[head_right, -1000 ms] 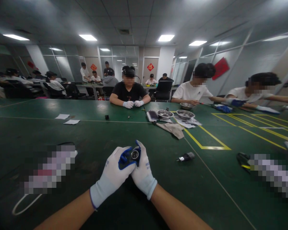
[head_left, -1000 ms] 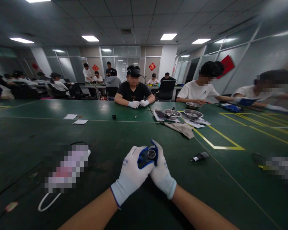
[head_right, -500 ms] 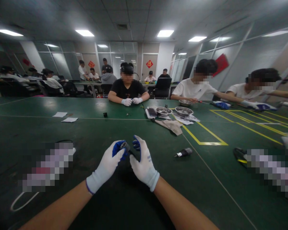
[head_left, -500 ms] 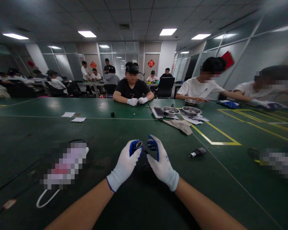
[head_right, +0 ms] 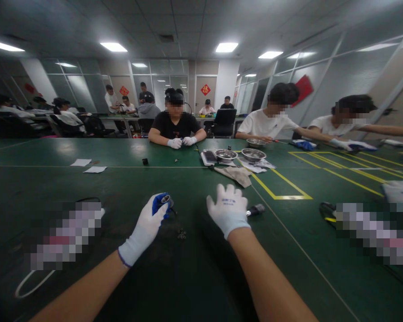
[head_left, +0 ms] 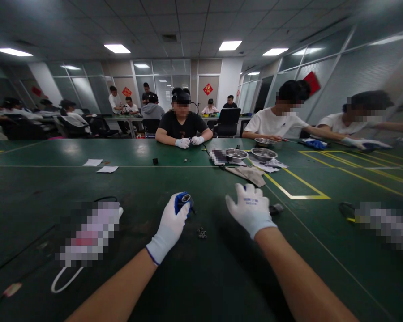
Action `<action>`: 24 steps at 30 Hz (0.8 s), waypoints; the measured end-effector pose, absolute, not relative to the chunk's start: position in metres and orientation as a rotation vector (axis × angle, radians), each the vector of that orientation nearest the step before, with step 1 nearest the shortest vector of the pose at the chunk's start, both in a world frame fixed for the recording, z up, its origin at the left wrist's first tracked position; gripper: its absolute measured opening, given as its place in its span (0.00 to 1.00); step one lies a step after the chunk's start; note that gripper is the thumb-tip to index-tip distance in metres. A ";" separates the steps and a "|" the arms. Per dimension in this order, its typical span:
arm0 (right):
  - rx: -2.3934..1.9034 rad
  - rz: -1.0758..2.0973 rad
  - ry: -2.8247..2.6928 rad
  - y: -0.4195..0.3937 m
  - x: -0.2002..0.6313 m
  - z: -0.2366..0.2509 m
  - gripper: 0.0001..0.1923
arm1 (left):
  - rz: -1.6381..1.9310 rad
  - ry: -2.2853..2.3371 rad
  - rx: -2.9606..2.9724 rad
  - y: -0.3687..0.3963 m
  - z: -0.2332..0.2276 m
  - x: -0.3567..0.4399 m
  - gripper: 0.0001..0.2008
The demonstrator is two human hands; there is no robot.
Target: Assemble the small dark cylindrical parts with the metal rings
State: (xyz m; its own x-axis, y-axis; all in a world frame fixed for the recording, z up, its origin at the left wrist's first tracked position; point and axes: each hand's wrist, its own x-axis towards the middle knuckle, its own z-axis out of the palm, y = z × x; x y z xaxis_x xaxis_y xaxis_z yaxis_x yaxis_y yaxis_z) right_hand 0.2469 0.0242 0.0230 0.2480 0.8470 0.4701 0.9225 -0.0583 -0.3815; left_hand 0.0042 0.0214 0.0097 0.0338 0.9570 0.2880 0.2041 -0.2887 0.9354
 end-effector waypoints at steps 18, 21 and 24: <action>-2.742 0.377 -1.180 0.050 0.361 0.010 0.39 | 0.704 1.732 2.382 0.039 0.001 -0.013 0.22; -2.761 0.403 -1.192 0.049 0.356 0.014 0.36 | 0.680 1.700 2.394 0.039 -0.002 -0.014 0.22; -2.770 0.418 -1.212 0.048 0.353 0.017 0.34 | 0.691 1.693 2.384 0.040 -0.004 -0.014 0.22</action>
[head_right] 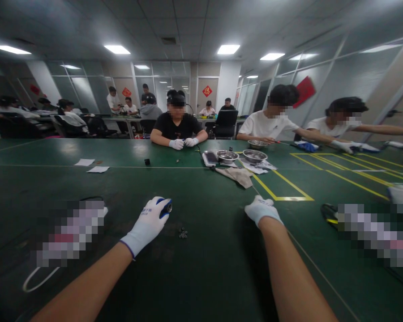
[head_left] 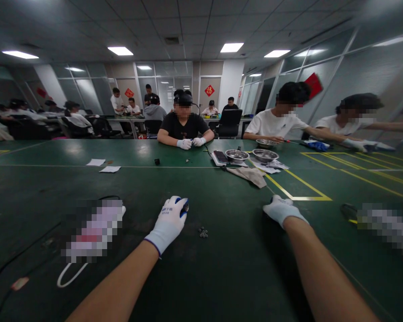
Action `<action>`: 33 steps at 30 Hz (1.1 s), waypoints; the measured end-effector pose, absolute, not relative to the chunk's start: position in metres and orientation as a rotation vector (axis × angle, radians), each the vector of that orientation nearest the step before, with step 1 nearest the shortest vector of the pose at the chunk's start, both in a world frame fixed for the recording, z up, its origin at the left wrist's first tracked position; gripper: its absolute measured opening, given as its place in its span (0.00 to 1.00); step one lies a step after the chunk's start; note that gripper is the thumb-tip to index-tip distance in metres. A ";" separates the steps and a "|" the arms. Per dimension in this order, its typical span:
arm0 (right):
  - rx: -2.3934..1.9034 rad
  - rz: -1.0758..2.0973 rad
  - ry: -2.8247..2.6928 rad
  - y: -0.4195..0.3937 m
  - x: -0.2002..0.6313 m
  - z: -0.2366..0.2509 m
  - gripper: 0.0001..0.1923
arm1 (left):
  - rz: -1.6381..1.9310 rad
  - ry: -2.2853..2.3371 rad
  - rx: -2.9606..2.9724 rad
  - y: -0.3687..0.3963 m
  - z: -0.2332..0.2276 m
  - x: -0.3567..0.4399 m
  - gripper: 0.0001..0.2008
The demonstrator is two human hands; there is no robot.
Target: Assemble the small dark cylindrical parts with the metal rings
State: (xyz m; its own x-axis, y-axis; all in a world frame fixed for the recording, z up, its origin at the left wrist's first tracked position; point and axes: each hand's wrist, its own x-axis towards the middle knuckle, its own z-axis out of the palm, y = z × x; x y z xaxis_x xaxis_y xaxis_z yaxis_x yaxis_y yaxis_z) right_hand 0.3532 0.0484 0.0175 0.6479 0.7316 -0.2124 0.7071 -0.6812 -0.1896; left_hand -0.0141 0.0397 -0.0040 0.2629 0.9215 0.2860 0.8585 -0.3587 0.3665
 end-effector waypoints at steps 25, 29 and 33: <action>-2.715 0.363 -1.330 0.051 0.345 0.005 0.36 | 0.204 1.851 2.426 0.040 0.003 0.004 0.32; -2.678 0.371 -1.390 0.049 0.331 0.010 0.35 | 0.183 1.832 2.438 0.072 0.004 0.007 0.33; -2.658 0.412 -1.427 0.042 0.317 0.018 0.33 | 0.198 1.785 2.431 0.114 0.008 0.013 0.30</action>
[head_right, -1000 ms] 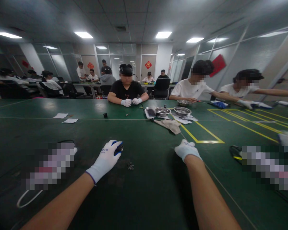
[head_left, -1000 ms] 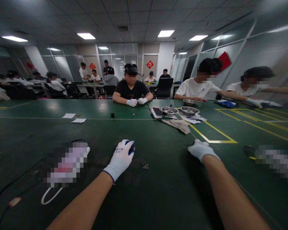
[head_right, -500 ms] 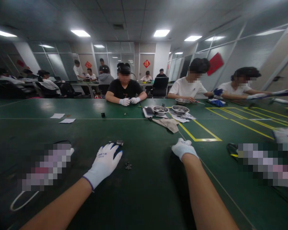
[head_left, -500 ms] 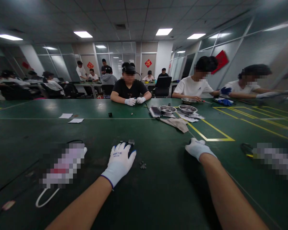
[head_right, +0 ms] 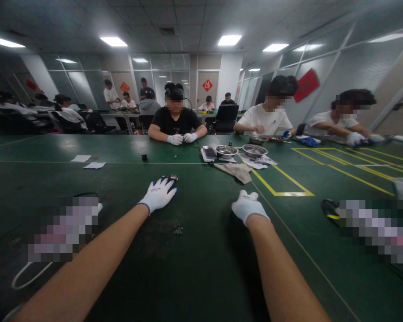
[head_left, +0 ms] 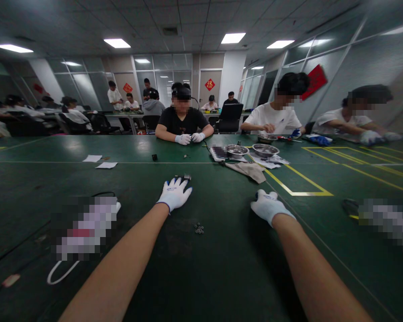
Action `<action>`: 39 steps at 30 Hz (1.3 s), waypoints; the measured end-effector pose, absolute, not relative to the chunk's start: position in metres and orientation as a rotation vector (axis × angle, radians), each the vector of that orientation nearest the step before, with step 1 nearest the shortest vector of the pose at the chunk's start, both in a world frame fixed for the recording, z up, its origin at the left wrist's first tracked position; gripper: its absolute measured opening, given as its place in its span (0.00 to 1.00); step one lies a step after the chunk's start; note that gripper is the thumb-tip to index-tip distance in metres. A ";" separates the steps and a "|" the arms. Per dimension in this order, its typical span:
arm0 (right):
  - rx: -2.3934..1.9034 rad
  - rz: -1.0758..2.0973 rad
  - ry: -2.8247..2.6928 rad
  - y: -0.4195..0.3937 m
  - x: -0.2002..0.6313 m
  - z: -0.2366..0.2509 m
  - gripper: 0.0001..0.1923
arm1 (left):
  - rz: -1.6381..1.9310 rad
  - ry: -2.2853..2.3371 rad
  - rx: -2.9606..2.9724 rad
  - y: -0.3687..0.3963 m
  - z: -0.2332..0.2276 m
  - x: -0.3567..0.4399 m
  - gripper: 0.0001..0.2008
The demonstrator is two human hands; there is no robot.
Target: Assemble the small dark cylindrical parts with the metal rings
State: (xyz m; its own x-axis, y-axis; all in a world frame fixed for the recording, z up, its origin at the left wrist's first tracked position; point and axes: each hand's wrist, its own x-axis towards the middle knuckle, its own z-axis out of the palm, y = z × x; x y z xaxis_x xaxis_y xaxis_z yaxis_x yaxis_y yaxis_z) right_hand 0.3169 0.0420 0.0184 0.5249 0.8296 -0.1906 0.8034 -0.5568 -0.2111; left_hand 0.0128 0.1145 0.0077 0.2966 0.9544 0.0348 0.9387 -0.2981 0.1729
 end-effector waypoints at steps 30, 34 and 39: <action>-2.157 0.548 -1.627 0.032 0.253 0.026 0.23 | 0.731 1.595 2.061 0.115 0.002 -0.007 0.21; -1.699 0.889 -1.364 0.039 0.244 0.011 0.21 | 0.819 1.499 1.959 0.103 0.003 -0.013 0.18; -1.135 1.453 -0.877 0.038 0.230 0.004 0.16 | 0.875 1.419 1.875 0.085 0.004 -0.017 0.15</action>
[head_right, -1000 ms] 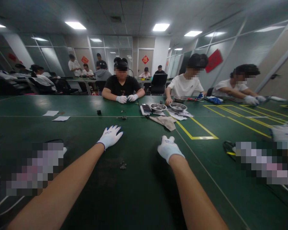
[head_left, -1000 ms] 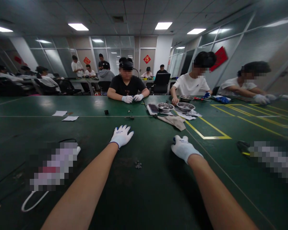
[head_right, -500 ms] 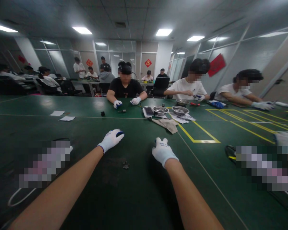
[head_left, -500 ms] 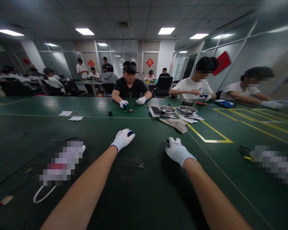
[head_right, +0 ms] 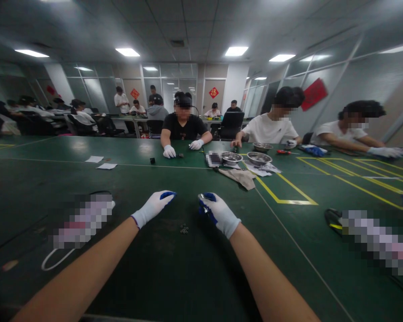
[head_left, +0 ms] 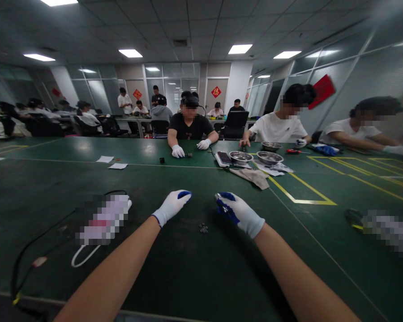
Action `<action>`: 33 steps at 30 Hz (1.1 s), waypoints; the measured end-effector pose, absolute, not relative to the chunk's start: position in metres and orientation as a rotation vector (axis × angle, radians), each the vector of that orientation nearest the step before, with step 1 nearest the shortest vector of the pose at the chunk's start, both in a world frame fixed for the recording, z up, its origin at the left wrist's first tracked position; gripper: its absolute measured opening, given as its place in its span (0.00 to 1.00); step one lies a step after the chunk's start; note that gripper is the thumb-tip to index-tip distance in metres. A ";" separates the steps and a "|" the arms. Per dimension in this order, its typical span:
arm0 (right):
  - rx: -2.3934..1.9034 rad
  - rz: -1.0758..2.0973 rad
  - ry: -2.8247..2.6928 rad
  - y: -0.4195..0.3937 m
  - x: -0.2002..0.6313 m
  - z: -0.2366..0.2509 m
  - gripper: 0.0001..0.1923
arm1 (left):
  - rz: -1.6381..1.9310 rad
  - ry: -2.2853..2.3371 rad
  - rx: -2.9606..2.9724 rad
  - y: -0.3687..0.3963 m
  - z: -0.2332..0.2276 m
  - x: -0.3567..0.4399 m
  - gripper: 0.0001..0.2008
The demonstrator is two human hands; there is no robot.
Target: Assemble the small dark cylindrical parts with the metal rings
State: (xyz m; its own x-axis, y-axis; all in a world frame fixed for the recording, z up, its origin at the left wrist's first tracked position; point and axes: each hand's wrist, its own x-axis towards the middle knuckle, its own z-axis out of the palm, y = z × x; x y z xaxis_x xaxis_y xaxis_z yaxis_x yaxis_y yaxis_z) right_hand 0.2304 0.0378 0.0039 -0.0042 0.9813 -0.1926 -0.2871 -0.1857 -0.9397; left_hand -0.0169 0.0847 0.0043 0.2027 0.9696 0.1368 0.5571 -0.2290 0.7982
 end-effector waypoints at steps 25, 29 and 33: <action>-0.715 1.400 -0.697 0.022 0.189 -0.008 0.28 | 0.942 1.262 2.024 0.014 0.012 0.018 0.14; -0.717 1.325 -0.648 0.015 0.174 -0.007 0.29 | 0.945 1.401 2.036 0.012 0.016 0.020 0.09; -0.786 1.216 -0.668 0.012 0.167 -0.009 0.29 | 0.901 1.360 2.134 0.016 0.016 0.016 0.06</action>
